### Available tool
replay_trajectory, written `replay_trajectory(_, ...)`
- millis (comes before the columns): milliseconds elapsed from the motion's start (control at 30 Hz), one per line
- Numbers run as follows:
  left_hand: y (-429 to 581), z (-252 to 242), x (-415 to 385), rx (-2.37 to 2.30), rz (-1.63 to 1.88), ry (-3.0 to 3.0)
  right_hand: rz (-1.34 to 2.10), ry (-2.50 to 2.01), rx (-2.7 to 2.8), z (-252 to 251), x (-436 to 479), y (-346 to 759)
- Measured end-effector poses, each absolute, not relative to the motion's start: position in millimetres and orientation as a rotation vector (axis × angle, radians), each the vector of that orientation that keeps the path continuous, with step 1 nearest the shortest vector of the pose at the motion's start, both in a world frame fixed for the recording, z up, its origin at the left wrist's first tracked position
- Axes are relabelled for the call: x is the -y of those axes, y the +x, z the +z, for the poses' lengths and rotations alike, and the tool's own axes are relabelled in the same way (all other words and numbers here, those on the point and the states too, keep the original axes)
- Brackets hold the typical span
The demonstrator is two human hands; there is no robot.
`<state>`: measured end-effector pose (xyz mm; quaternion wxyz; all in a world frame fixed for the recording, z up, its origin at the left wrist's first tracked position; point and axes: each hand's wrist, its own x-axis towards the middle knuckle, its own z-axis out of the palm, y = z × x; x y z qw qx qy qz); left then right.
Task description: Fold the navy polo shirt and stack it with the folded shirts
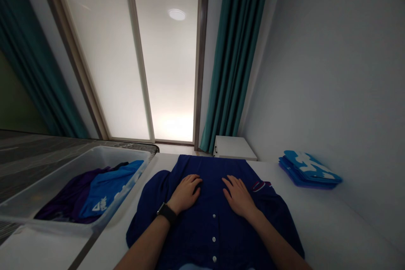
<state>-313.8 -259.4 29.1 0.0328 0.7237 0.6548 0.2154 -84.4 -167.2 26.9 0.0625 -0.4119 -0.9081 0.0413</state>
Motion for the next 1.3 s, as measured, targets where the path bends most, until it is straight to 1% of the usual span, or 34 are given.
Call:
replay_trajectory(67,-315.1,25.7,258.9,-2.096,0.626,2.225,0.179,-1.292,2.73,20.0,163.6,-79.2)
replay_trajectory(200,-328.2,18.0,259.8,-2.402,0.484,2.092,0.222,-1.313,2.742,14.0,161.8,-69.1)
replay_trajectory(333,-353.7,16.5,263.9,-2.631,0.384,1.89,0.212,-1.4,2.703,12.0,159.6,-63.6)
replay_trajectory(467,-370.2,19.8,268.3,-2.753,0.322,1.721,0.184,-1.52,2.655,7.4,157.5,-61.3)
replay_trajectory(767,-354.2,20.0,274.1,-2.794,0.272,1.776,0.206,-1.603,2.635,15.5,169.0,-60.0)
replay_trajectory(1067,-319.5,32.3,308.2,-2.764,0.048,1.836,0.161,-1.61,2.679,20.3,192.0,-49.1)
replay_trajectory(1200,-310.3,44.0,318.8,-2.634,0.117,2.006,0.161,-1.586,2.69,18.6,202.8,-46.2)
replay_trajectory(1300,-321.5,53.9,306.2,-2.504,0.245,1.926,0.177,-1.579,2.702,16.7,207.7,-45.8)
